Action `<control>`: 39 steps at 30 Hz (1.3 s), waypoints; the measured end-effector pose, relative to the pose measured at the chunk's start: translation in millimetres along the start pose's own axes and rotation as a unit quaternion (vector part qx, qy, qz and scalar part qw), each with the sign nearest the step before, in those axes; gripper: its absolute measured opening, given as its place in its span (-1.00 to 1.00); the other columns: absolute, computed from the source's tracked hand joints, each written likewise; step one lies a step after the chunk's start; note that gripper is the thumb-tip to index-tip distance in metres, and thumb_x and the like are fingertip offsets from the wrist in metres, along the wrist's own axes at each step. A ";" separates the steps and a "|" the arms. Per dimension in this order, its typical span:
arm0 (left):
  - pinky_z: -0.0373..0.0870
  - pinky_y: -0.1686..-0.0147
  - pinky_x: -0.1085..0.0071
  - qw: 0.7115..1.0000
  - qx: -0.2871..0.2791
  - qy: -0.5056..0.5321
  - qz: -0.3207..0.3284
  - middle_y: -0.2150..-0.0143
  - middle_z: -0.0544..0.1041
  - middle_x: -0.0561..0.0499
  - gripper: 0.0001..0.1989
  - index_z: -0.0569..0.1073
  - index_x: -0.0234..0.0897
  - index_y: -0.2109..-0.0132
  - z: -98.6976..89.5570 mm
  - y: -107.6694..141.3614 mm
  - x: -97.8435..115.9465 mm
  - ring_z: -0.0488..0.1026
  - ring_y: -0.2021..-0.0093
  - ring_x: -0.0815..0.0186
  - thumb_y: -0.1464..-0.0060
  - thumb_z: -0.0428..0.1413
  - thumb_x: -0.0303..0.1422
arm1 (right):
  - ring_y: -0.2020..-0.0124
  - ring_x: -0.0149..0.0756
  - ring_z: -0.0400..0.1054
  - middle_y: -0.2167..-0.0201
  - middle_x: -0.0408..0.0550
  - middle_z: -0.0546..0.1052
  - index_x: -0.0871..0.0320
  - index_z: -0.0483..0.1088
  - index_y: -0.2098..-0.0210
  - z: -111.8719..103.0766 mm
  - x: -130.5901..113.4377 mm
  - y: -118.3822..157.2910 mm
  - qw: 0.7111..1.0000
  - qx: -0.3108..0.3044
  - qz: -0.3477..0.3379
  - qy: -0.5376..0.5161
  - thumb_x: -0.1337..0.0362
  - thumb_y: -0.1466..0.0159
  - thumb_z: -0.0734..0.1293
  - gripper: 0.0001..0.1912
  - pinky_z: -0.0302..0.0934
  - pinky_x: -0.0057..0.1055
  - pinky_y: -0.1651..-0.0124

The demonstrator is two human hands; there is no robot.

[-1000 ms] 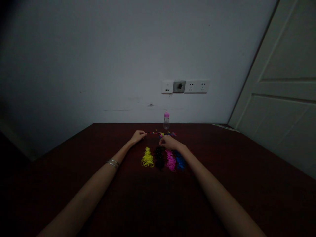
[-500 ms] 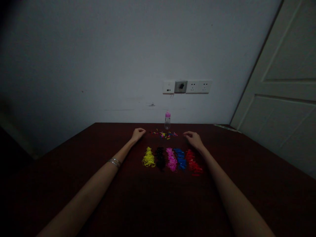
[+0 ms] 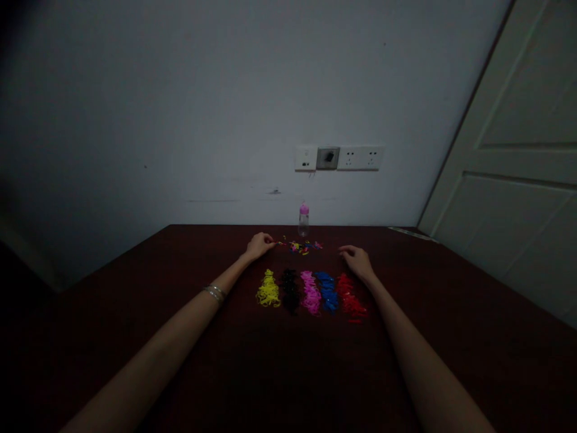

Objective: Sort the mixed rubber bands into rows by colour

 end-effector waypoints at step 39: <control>0.26 0.41 0.55 0.934 -0.207 0.150 0.251 0.43 0.55 0.00 -0.79 0.59 -0.34 0.32 53.6 61.3 151.8 0.39 0.43 0.40 0.12 0.10 -0.41 | 0.23 -0.27 0.43 0.32 -0.04 0.57 0.18 0.50 0.30 1.0 -10.7 3.7 0.998 -0.004 -0.024 0.055 0.32 -0.09 0.18 -0.71 0.24 -0.40 0.11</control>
Point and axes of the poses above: each hand's wrist, its own y-axis away from the middle knuckle, its own z-axis out of the palm, x = y × z, the point moved 3 cm from there along -y, towards the middle knuckle
